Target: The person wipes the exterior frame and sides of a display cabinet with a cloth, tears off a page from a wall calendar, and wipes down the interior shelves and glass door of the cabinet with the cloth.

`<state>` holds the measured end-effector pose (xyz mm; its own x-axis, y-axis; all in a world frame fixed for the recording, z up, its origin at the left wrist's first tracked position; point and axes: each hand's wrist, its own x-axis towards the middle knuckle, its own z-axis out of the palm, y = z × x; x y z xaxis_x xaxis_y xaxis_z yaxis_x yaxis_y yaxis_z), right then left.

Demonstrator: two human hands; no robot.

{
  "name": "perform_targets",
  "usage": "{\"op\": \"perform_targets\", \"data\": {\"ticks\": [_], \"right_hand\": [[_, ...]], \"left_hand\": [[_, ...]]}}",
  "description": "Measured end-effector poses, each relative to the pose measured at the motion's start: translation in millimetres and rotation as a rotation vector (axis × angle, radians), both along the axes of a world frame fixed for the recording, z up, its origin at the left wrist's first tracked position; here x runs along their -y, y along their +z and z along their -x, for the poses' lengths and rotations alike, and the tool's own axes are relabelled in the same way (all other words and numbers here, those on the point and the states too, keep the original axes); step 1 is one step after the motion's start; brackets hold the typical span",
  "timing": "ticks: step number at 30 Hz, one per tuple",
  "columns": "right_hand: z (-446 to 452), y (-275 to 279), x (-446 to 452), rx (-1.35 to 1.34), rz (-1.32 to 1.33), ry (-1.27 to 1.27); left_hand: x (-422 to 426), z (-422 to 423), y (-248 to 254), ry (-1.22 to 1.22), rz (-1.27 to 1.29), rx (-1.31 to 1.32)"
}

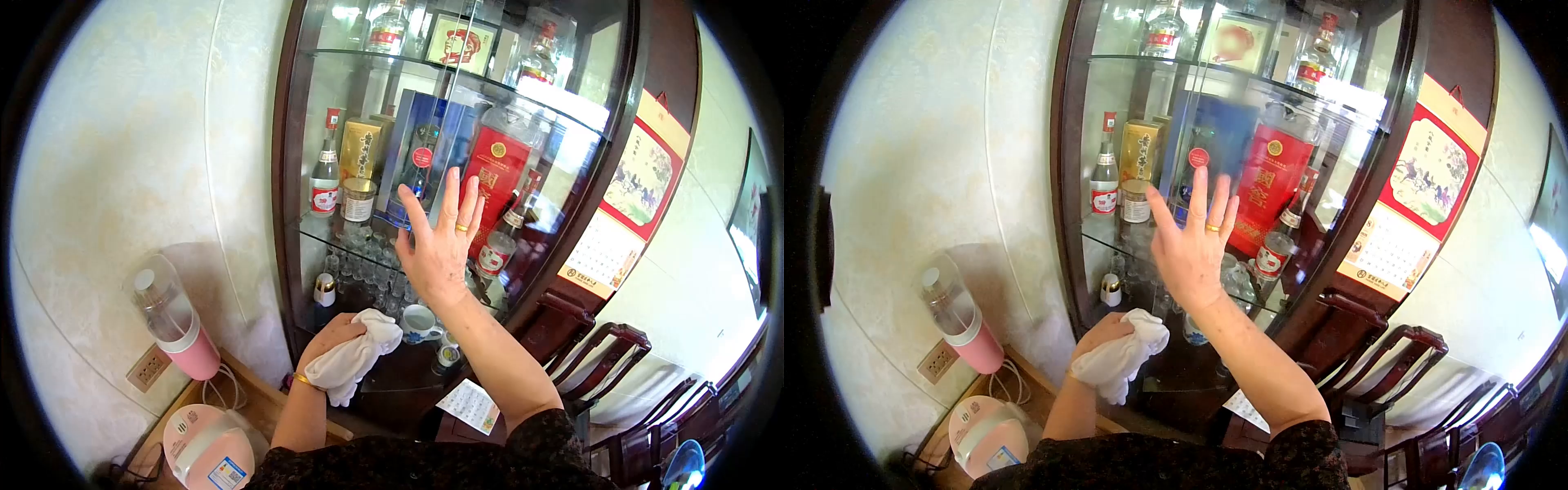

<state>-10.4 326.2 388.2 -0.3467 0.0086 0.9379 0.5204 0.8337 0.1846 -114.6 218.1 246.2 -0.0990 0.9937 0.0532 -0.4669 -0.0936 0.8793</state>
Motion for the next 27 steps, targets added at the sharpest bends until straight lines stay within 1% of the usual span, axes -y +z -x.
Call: {"op": "perform_targets", "data": {"ticks": [2,4,5,6,8,9,10,11,13,14,15,17,18,19,21,22,23,25,26,27], "right_hand": [[-5.5,1.6,7.0,-0.013,-0.009,0.008],[-13.1,0.5,12.0,-0.018,-0.005,0.021],[-16.4,-0.1,13.8,-0.020,-0.004,0.043],[-19.7,-0.8,15.2,-0.035,-0.017,0.060],[-31.0,-1.3,22.9,-0.028,0.003,0.074],[-37.4,-1.2,27.3,-0.018,0.016,0.100],[-44.7,-1.6,30.5,-0.015,0.024,0.129],[-64.5,-0.6,37.5,0.057,-0.006,0.160],[-85.8,-1.2,42.4,0.063,0.013,0.223],[-96.1,-3.0,41.8,0.062,-0.018,0.268],[-107.3,-3.9,47.0,0.065,0.025,0.298],[-128.6,-10.3,45.1,0.027,0.015,0.397],[-140.1,-14.5,47.1,0.020,0.049,0.406],[-153.6,-14.8,52.9,0.021,0.086,0.404],[-175.7,-20.5,54.8,-0.028,0.176,0.438],[-188.7,-18.0,67.1,-0.027,0.328,0.370],[-198.4,-21.9,59.5,-0.044,0.269,0.429],[-218.1,-24.8,57.7,-0.096,0.293,0.451],[-227.7,-25.1,57.7,-0.109,0.288,0.401],[-233.3,-25.7,57.7,-0.177,0.312,0.415]], "left_hand": [[0.2,1.9,-6.1,-0.040,0.028,0.034],[-5.3,5.6,-30.3,-0.018,0.005,0.210],[-7.7,8.2,-38.5,-0.025,0.008,0.204],[-9.7,10.5,-46.9,-0.015,-0.059,0.130],[-17.3,22.2,-64.3,-0.059,-0.085,0.252],[-18.5,18.6,-55.1,-0.060,-0.076,0.255],[-21.9,13.3,-37.8,-0.060,-0.090,0.106],[-23.8,9.4,-26.5,-0.054,-0.099,-0.037],[-57.8,21.8,-41.3,0.169,-0.071,-0.654],[-66.3,20.2,-32.1,0.255,-0.065,-0.985],[-75.8,15.9,-23.2,0.339,-0.058,-1.316],[-98.8,10.6,-27.8,0.461,-0.154,-1.545],[-99.5,3.5,-17.3,0.454,-0.141,-1.542],[-96.0,-6.1,-2.2,0.465,-0.149,-1.682],[-102.5,-8.9,9.0,0.454,-0.162,-1.913],[-106.5,-7.8,15.3,0.427,-0.134,-1.993],[-109.6,-6.0,20.9,0.397,-0.105,-2.076],[-116.1,2.9,19.7,0.373,-0.072,-2.143],[-126.0,10.7,13.1,0.374,-0.012,-2.124],[-117.4,3.1,27.6,0.329,0.006,-2.231]]}}
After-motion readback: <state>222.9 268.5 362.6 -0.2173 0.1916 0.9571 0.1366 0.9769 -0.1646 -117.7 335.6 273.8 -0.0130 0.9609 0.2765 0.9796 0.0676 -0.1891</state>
